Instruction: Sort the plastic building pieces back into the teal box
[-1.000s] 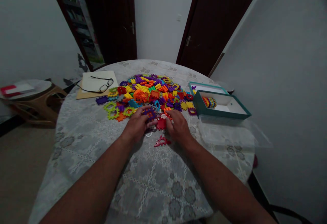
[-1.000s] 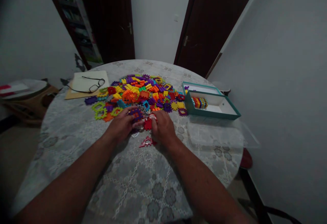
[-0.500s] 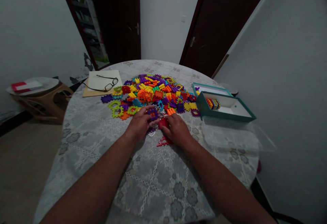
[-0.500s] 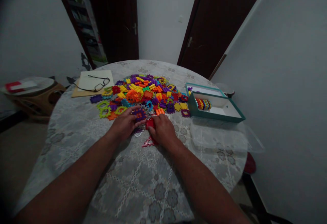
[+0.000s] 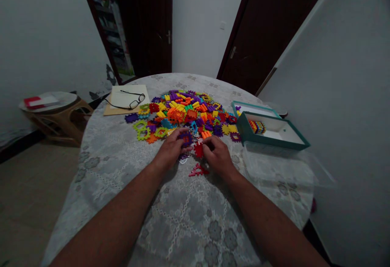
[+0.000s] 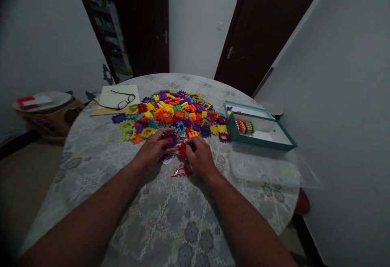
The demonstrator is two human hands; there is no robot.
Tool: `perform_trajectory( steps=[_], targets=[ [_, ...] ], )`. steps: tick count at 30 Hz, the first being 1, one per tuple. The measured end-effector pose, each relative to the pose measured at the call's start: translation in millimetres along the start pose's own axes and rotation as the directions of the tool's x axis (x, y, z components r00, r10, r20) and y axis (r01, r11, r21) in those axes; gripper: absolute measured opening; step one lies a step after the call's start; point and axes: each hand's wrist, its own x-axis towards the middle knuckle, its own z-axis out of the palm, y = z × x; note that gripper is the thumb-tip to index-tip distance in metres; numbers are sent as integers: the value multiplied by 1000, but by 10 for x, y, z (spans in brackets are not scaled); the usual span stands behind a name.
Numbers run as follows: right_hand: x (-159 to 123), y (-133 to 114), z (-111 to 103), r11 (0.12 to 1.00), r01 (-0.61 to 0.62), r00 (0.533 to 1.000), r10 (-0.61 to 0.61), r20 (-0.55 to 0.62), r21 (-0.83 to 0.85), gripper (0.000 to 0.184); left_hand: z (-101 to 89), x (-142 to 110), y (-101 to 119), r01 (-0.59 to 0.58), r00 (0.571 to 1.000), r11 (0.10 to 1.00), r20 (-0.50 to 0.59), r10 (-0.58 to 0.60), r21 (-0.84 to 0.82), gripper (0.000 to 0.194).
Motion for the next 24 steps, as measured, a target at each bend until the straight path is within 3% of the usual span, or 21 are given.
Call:
perform_trajectory(
  steps=[5,11,16,19,22,24],
  targets=[
    [19,-29,90,888,-251,962,274,-4,386,16,41,-39,-82,40,997,999,72,-41,23,57],
    [34,-25,134,858,-291,944,330,-22,424,21,149,-153,-44,152,972,986,194,-137,-66,59],
    [30,-15,146,850,-329,935,353,19,411,24,182,-174,-18,127,974,992,191,-124,-5,56],
    [75,82,61,878,-323,924,373,-83,353,29,159,-138,-1,125,986,990,119,-116,-66,55],
    [135,243,-113,946,-286,930,313,-194,154,29,112,-92,56,131,991,981,37,-127,-144,57],
    [160,341,-234,968,-250,954,242,-178,-25,27,78,-68,100,132,990,973,-15,-137,-187,56]
  ],
)
